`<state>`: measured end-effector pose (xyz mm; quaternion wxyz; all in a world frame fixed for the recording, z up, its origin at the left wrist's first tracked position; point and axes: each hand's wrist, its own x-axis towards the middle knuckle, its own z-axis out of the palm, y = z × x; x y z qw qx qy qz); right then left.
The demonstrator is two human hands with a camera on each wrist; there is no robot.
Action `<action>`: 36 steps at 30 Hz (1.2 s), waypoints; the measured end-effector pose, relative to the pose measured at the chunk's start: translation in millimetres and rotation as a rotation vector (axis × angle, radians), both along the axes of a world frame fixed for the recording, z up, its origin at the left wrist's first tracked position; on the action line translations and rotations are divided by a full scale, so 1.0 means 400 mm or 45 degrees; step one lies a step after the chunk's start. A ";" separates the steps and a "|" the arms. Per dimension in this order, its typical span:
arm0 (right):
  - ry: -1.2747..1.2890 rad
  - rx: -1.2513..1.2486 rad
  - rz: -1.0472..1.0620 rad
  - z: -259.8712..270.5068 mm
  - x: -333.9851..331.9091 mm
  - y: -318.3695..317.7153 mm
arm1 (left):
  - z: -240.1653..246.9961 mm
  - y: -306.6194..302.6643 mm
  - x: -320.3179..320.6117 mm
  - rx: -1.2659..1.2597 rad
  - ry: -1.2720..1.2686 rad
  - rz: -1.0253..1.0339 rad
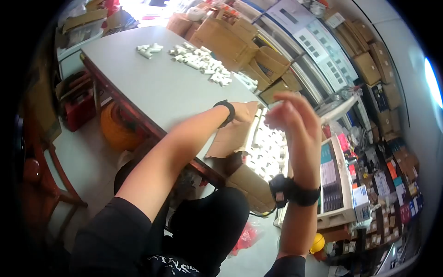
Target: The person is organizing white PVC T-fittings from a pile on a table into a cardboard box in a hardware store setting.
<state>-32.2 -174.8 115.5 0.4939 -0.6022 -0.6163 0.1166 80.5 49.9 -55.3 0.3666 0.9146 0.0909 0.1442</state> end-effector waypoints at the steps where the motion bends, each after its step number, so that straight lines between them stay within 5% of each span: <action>1: 0.059 0.005 0.119 0.015 0.007 0.046 | -0.024 0.030 0.031 -0.027 0.250 -0.008; 8: 0.410 0.026 0.316 0.041 0.020 0.360 | -0.087 0.078 -0.078 -0.460 0.386 0.020; 12: 0.573 -0.063 0.436 -0.025 0.067 0.526 | -0.143 0.125 -0.041 -0.605 0.309 0.142; 16: 0.935 -0.016 0.494 -0.131 0.071 0.606 | -0.068 0.108 -0.167 -0.619 0.408 0.176; 20: 0.878 0.036 0.651 -0.190 0.092 0.645 | -0.103 0.136 -0.125 -0.453 0.456 -0.078; 21: 0.879 0.001 0.299 -0.175 0.064 0.630 | -0.093 0.134 -0.108 -0.415 0.475 -0.170; 24: 0.742 -0.017 0.597 -0.168 0.073 0.659 | -0.084 0.122 -0.066 -0.334 0.508 -0.359; 29: 0.695 0.171 0.665 -0.185 0.024 0.680 | -0.094 0.046 -0.086 -0.393 0.172 -0.227; 34: 0.804 0.157 0.649 -0.191 -0.017 0.748 | -0.111 0.052 -0.048 -0.532 0.364 -0.151; 35: -0.064 0.740 0.426 -0.218 0.003 0.872 | -0.092 0.040 -0.065 -0.599 0.381 -0.163; 36: -0.521 0.933 0.281 -0.230 0.009 0.934 | -0.108 0.039 -0.059 -0.604 0.320 -0.151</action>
